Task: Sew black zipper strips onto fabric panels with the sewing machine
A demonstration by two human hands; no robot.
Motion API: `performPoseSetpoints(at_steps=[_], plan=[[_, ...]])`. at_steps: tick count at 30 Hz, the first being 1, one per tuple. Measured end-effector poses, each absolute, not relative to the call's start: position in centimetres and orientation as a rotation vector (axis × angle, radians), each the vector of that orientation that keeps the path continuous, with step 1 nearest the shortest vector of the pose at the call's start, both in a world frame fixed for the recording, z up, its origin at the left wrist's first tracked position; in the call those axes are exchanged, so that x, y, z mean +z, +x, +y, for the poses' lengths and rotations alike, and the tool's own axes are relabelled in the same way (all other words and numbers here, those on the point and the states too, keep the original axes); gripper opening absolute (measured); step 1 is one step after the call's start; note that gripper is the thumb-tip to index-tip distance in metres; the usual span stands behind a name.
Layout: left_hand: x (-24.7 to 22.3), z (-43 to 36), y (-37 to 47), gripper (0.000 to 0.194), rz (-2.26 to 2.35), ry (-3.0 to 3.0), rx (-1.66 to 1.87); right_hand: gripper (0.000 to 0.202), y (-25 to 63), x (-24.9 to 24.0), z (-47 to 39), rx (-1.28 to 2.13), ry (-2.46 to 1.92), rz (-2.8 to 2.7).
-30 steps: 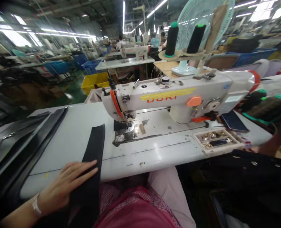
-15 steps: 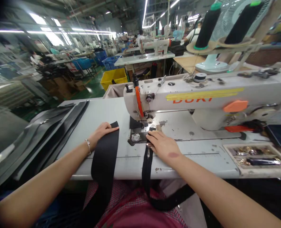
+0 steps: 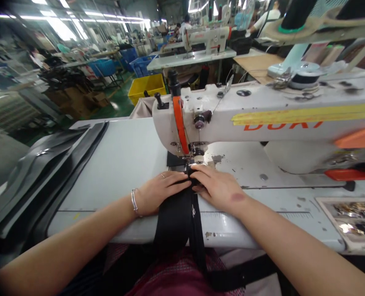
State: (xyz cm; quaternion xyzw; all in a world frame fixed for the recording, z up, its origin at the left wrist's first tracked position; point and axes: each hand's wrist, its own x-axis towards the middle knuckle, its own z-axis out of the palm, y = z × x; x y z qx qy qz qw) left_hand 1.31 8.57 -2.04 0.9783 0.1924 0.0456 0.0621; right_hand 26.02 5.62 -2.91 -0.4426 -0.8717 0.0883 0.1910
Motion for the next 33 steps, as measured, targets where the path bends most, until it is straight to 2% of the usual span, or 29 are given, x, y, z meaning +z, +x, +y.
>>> performPoseSetpoints(at_steps=[3,5,10,15,33], plan=[[-2.3,8.6,1.2,0.051,0.671,2.976,0.144,0.036,26.0,-2.8,5.8,0.222,-1.251,-2.441],[-2.3,8.6,1.1,0.048,0.689,2.979,0.160,0.038,26.1,-2.8,5.9,0.235,-1.224,-2.445],[-2.1,8.5,1.2,0.062,0.567,2.932,0.120,0.036,26.2,-2.9,6.2,0.242,-1.191,-2.445],[-2.4,9.0,1.1,0.048,0.645,2.938,0.182,0.034,26.2,-2.9,6.2,0.256,-1.206,-2.451],[-2.4,10.3,0.9,0.052,0.594,2.825,0.236,0.032,25.9,-2.1,6.2,0.267,-1.305,-2.485]])
